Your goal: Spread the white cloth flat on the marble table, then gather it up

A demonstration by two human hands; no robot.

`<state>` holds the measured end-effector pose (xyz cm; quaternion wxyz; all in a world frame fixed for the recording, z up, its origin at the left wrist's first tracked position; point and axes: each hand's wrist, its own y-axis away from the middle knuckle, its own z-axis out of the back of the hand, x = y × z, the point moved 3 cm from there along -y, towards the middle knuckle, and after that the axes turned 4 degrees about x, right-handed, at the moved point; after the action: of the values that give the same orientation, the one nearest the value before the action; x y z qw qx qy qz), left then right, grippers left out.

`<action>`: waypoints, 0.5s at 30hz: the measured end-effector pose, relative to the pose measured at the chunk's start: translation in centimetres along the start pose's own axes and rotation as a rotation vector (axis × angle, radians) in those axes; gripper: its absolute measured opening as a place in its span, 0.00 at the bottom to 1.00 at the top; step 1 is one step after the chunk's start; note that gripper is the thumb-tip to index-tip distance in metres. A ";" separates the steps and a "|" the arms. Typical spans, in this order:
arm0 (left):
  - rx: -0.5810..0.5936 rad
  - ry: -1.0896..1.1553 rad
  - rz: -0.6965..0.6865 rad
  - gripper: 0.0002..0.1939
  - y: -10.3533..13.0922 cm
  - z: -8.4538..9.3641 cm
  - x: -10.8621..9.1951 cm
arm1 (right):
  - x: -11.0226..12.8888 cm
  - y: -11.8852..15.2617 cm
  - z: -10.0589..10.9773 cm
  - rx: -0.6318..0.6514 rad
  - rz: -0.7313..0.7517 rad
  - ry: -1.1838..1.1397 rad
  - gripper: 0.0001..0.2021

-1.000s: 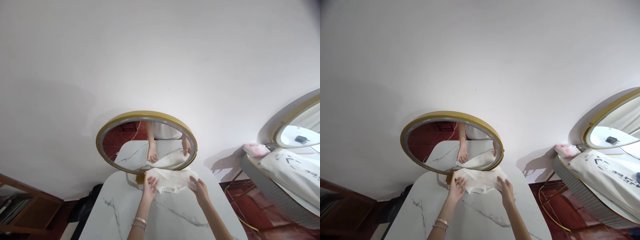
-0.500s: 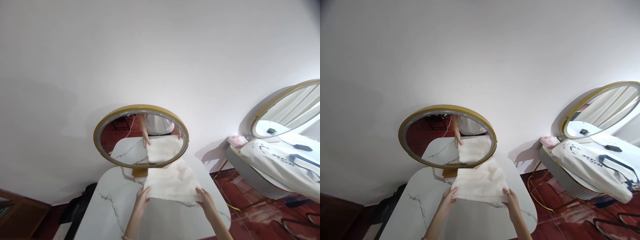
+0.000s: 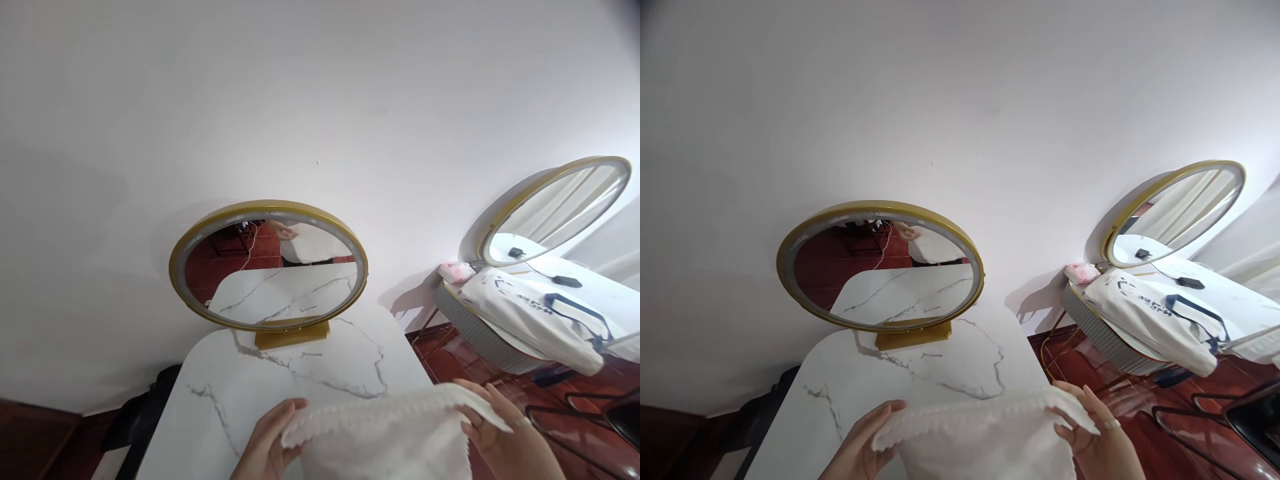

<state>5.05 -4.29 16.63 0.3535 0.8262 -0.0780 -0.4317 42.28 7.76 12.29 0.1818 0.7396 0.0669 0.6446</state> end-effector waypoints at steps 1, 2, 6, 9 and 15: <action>0.021 0.038 0.036 0.11 -1.1 -0.4 0.6 | -0.5 -1.3 -0.4 0.047 -0.063 -0.073 0.19; 0.041 0.070 0.085 0.11 -2.6 -0.8 1.4 | -1.2 -2.6 -1.0 0.073 -0.126 -0.141 0.19; 0.041 0.094 0.214 0.17 -9.7 -2.4 4.8 | -4.5 -8.3 -3.9 0.047 -0.273 -0.308 0.14; -0.048 0.004 0.162 0.19 -14.4 -3.2 5.7 | -6.1 -11.8 -5.7 0.045 -0.293 -0.270 0.13; -0.083 -0.082 0.043 0.22 -19.5 -5.0 3.3 | -6.0 -17.7 -8.6 0.085 -0.279 -0.166 0.08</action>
<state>7.47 11.26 3.64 0.3933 0.7906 -0.0919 -0.4602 35.33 23.66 1.30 0.2430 0.7807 0.1811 0.5465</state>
